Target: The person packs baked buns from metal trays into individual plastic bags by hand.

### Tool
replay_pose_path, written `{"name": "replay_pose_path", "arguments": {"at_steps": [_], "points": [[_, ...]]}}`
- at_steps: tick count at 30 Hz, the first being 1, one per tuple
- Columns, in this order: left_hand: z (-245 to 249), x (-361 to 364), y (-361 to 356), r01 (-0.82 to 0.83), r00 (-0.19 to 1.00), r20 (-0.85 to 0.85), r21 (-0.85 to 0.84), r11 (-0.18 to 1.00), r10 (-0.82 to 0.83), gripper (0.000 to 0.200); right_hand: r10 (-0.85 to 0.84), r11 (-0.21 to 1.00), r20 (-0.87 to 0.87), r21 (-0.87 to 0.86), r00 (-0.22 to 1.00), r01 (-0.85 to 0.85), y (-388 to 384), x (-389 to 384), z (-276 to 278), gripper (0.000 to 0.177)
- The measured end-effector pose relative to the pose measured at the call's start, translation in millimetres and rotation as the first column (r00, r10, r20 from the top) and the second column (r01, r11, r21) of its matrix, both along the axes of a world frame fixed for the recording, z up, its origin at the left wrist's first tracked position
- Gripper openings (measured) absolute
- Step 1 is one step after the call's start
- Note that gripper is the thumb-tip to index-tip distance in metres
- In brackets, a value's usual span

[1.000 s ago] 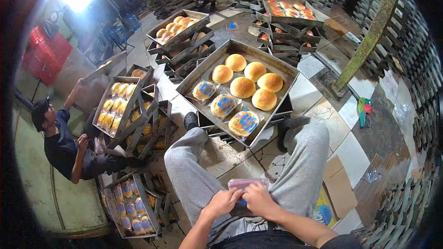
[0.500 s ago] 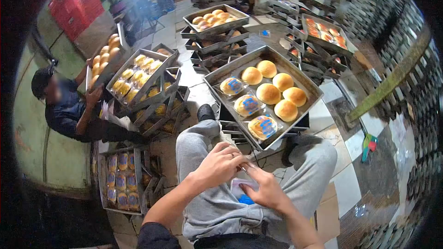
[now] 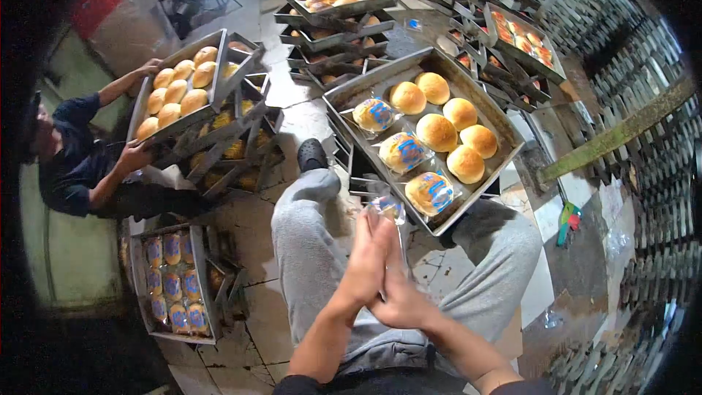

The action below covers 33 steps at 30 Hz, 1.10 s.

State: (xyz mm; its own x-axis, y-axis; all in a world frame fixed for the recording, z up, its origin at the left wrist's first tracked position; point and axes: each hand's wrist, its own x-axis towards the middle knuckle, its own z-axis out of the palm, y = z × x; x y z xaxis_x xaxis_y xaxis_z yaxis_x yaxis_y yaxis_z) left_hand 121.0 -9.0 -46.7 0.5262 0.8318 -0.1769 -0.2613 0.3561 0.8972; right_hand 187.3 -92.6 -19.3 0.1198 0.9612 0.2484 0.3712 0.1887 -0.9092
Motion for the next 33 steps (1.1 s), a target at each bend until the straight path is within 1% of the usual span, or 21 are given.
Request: {"name": "replay_pose_path", "arguments": {"at_steps": [1, 2, 4, 6, 8, 10, 11, 12, 13, 15, 18, 20, 21, 23, 24, 25, 26, 28, 30, 32, 33], "points": [[-8.6, -3.9, 11.7, 0.017, 0.999, 0.050, -0.150, 0.989, -0.010, 0.047, -0.113, 0.975, 0.158, -0.174, 0.981, 0.141, 4.6, -7.7, 1.2, 0.103], [-18.4, -8.9, 29.6, 0.043, 0.994, 0.105, -0.290, 0.956, -0.012, 0.045, -0.118, 0.837, -0.013, -0.539, 0.993, 0.092, 2.6, -12.2, 10.8, 0.090], [-50.9, -8.3, 51.0, -0.254, 0.967, -0.029, -0.231, 0.939, 0.254, 0.044, -0.136, 0.983, 0.169, -0.102, 0.976, 0.154, 11.6, -5.5, 12.2, 0.058], [-56.5, -36.9, 70.2, -0.210, 0.973, 0.021, -0.315, 0.925, 0.228, 0.043, -0.297, 0.948, 0.293, -0.022, 0.909, 0.317, 20.5, 41.8, 8.2, 0.036], [-40.7, -28.1, 68.9, -0.109, 0.935, 0.282, -0.351, 0.930, 0.215, 0.043, -0.546, 0.796, 0.435, 0.002, 0.716, 0.605, 42.9, 107.8, 8.6, 0.027], [-36.9, -16.4, 59.5, 0.044, 0.871, 0.470, -0.367, 0.929, 0.144, 0.045, -0.577, 0.681, 0.684, 0.101, 0.446, 0.726, 60.2, 181.3, -19.6, 0.035], [-41.3, -6.9, 53.9, 0.141, 0.838, 0.540, -0.362, 0.921, 0.083, 0.046, -0.459, 0.624, 0.829, 0.046, 0.319, 0.780, 64.4, 215.0, -38.2, 0.047], [-44.8, 3.2, 49.0, 0.231, 0.795, 0.606, -0.349, 0.908, 0.031, 0.048, -0.364, 0.492, 0.859, -0.152, 0.361, 0.857, 75.4, 233.0, -38.9, 0.057], [-45.2, 13.2, 43.4, 0.247, 0.800, 0.600, -0.370, 0.896, 0.027, 0.048, -0.283, 0.420, 0.830, -0.344, 0.481, 0.840, 86.3, 257.4, -43.5, 0.058], [-45.8, 30.7, 33.9, 0.277, 0.813, 0.582, -0.416, 0.866, 0.020, 0.047, -0.337, 0.343, 0.834, -0.323, 0.436, 0.882, 102.6, 290.1, -64.1, 0.065], [-65.9, 51.0, 27.4, 0.279, 0.758, 0.650, -0.402, 0.872, 0.057, 0.046, -0.445, 0.328, 0.782, -0.310, 0.436, 0.892, 107.4, 333.3, -91.4, 0.061], [-68.2, 52.1, 27.1, 0.277, 0.745, 0.665, -0.385, 0.880, 0.056, 0.047, -0.573, 0.273, 0.477, -0.656, 0.667, 0.704, 108.6, 334.5, -67.1, 0.055], [-66.4, 50.6, 26.2, 0.273, 0.751, 0.658, -0.377, 0.885, 0.049, 0.048, -0.628, 0.274, 0.290, -0.786, 0.722, 0.554, 109.9, 333.8, -53.0, 0.053], [-63.1, 47.5, 21.4, 0.254, 0.771, 0.634, -0.382, 0.889, 0.052, 0.050, -0.735, 0.385, 0.065, -0.780, 0.675, 0.494, 109.7, 358.5, -90.1, 0.043], [-60.4, 47.6, 19.7, 0.266, 0.757, 0.651, -0.388, 0.883, 0.058, 0.051, -0.767, 0.444, -0.060, -0.768, 0.638, 0.462, 111.6, 341.9, -79.1, 0.038], [-57.7, 47.4, 19.8, 0.278, 0.744, 0.665, -0.390, 0.878, 0.060, 0.052, -0.783, 0.477, -0.056, -0.692, 0.619, 0.541, 102.0, 321.7, -69.5, 0.048], [-56.1, 47.8, 20.8, 0.291, 0.732, 0.679, -0.392, 0.873, 0.061, 0.053, -0.839, 0.457, -0.151, -0.718, 0.523, 0.525, 101.4, 304.4, -72.1, 0.051], [-57.7, 43.7, 22.7, 0.308, 0.741, 0.671, -0.386, 0.869, 0.035, 0.054, -0.774, 0.549, -0.168, -0.658, 0.611, 0.515, 88.7, 294.2, -79.9, 0.057], [-51.7, 34.1, 25.8, 0.330, 0.738, 0.674, -0.394, 0.858, 0.026, 0.054, -0.663, 0.746, -0.337, -0.368, 0.668, 0.555, 61.8, 271.4, -63.1, 0.060], [-52.3, 21.8, 31.3, 0.269, 0.792, 0.611, -0.347, 0.899, -0.001, 0.052, -0.523, 0.810, -0.648, -0.177, 0.553, 0.559, 20.7, 219.6, -6.3, 0.058], [-46.2, 13.7, 32.1, 0.198, 0.840, 0.543, -0.333, 0.922, 0.016, 0.052, -0.471, 0.854, -0.675, -0.187, 0.568, 0.486, -6.4, 192.5, 22.7, 0.055]]}}
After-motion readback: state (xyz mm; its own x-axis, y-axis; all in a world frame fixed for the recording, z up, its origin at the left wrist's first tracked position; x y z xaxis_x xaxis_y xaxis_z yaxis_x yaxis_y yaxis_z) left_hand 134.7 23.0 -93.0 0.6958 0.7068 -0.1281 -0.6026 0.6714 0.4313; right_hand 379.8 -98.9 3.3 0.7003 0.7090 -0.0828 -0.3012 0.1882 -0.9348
